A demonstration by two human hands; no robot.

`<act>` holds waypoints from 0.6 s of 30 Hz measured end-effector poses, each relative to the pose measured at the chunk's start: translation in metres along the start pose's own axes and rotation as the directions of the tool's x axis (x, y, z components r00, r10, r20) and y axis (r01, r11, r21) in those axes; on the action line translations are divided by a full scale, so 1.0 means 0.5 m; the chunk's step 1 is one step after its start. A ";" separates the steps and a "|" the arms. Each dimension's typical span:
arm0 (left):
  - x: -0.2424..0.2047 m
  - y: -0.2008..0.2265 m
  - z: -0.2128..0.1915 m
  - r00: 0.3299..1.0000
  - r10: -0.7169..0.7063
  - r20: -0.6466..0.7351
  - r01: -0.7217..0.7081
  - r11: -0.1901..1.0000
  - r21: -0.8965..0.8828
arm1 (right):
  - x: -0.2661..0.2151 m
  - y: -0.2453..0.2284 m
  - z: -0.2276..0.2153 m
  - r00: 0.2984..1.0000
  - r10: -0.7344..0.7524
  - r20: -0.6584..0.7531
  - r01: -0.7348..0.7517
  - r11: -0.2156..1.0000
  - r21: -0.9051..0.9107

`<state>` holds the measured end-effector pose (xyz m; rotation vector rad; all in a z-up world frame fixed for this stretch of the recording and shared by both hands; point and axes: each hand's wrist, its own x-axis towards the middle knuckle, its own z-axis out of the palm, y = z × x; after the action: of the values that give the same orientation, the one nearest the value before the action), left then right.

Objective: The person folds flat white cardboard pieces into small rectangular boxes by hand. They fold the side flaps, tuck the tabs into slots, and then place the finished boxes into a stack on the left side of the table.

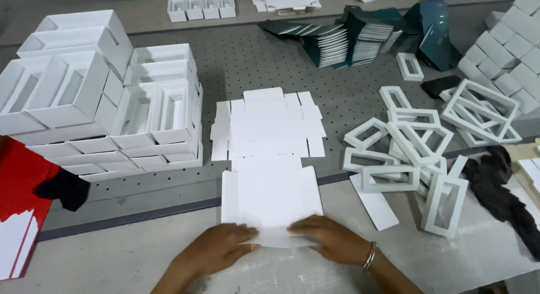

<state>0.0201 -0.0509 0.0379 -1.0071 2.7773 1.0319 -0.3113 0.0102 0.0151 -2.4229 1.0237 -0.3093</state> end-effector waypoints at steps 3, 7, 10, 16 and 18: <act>0.013 -0.007 -0.047 0.992 0.062 0.106 -0.046 0.988 -0.146 | 0.018 0.027 -0.009 0.987 0.150 -0.064 -0.130 0.959 0.250; 0.022 -0.052 -0.052 0.976 -0.084 0.202 0.166 0.885 -0.435 | 0.046 0.033 -0.005 0.846 0.527 -0.084 -0.419 0.753 0.507; 0.039 -0.082 0.012 0.992 -0.114 -0.052 0.070 0.845 -0.530 | 0.052 0.040 0.015 0.762 0.643 -0.078 -0.491 0.651 0.579; 0.067 -0.061 0.084 0.770 -0.471 -0.430 0.202 0.820 -0.536 | 0.108 0.044 0.065 0.640 0.600 -0.479 -0.592 0.783 0.190; 0.071 -0.066 0.096 0.785 -0.350 -0.511 0.097 0.884 -0.457 | 0.115 0.056 0.095 0.729 0.342 -0.594 -0.519 0.841 -0.153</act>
<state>0.0015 -0.0616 -0.0269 -1.9751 2.7792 1.5206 -0.2702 -0.0313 -0.0389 -2.2887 2.0005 -0.7505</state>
